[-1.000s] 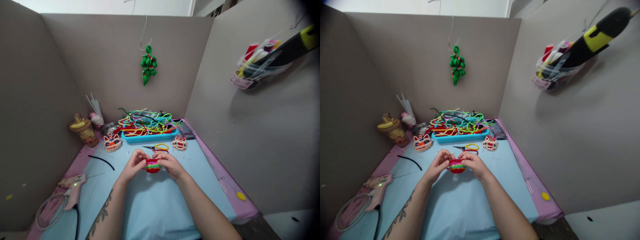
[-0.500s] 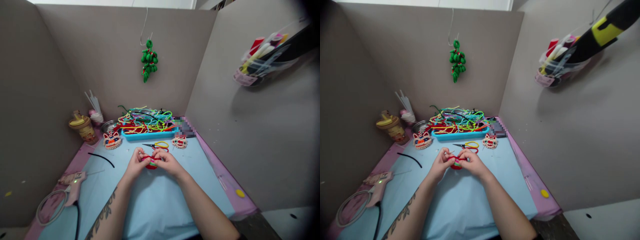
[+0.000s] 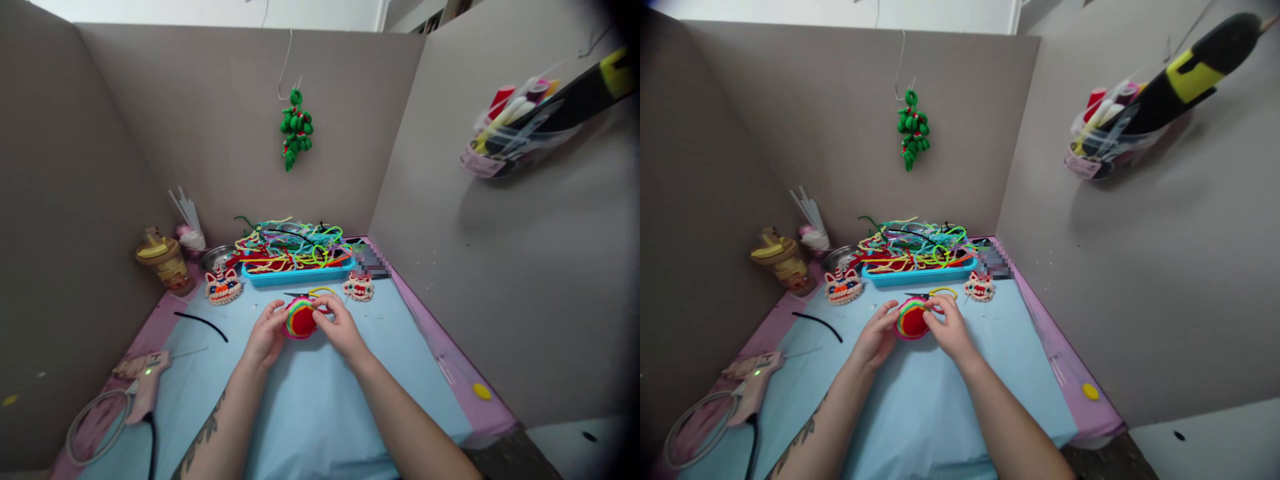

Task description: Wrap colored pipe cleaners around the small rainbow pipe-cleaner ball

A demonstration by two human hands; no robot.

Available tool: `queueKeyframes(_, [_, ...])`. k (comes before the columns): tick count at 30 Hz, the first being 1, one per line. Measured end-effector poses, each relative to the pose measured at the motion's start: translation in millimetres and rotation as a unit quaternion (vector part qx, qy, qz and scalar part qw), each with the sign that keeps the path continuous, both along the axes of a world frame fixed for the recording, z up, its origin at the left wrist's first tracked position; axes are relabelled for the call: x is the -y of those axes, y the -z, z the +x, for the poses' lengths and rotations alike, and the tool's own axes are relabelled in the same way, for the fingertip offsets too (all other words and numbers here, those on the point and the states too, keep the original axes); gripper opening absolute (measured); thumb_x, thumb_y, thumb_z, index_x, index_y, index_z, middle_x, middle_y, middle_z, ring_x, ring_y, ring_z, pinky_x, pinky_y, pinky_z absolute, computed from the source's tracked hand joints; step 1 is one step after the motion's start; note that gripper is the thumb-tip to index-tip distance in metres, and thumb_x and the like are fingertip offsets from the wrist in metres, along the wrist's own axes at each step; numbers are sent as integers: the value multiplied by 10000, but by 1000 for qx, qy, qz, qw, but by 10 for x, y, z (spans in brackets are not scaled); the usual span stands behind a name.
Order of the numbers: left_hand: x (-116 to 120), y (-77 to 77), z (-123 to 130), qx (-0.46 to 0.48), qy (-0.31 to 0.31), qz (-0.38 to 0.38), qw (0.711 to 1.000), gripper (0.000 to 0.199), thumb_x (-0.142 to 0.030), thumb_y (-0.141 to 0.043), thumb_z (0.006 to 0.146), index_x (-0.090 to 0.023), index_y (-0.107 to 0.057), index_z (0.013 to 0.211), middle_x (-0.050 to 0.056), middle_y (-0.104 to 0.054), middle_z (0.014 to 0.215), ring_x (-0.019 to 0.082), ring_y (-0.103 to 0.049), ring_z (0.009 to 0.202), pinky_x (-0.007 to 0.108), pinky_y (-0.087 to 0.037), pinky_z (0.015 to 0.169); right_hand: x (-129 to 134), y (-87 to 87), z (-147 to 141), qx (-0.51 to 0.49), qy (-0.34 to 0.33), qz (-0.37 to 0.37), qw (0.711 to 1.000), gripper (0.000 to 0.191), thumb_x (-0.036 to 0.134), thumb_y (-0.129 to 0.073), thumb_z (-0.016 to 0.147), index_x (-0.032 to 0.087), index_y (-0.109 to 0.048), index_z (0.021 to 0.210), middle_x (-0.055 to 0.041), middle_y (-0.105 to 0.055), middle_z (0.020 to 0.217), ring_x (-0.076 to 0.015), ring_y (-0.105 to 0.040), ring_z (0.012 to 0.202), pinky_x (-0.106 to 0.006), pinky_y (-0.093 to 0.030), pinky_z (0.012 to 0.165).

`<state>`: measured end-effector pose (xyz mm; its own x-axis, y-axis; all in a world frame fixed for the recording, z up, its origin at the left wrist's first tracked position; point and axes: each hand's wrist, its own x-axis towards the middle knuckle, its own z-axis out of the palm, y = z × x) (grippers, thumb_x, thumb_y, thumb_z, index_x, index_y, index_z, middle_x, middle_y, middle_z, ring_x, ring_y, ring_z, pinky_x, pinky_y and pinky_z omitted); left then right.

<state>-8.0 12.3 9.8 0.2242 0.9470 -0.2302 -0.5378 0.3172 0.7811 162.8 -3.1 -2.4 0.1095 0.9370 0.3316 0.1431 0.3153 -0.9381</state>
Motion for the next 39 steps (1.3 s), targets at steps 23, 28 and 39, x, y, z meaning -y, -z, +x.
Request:
queueKeyframes(23, [58, 82, 53, 60, 147, 41, 987, 353, -423, -659, 785, -146, -692, 1001, 101, -716, 985, 242, -655, 919, 342, -497, 818, 50, 33, -29, 188, -94, 54, 976, 844, 384, -832, 583, 234, -442, 1316, -124, -460, 1316, -293, -436, 1243, -436, -357, 1049])
queueKeyframes(28, [78, 128, 83, 37, 181, 71, 980, 338, -403, -699, 758, -132, -709, 959, 99, -714, 897, 209, -642, 822, 288, -470, 736, -6, 104, -2, 224, -53, 56, 972, 783, 414, -875, 485, 214, -530, 1160, -116, -525, 1178, -305, -482, 1155, -457, -392, 986])
queueKeyframes(39, [114, 85, 79, -14, 187, 45, 981, 404, -482, -785, 628, -98, -687, 704, 43, -633, 630, 114, -516, 563, 218, -368, 546, 25, 48, -8, 258, -96, 83, 958, 836, 427, -850, 544, 205, -522, 1281, -133, -588, 1230, -298, -536, 1152, -446, -424, 974])
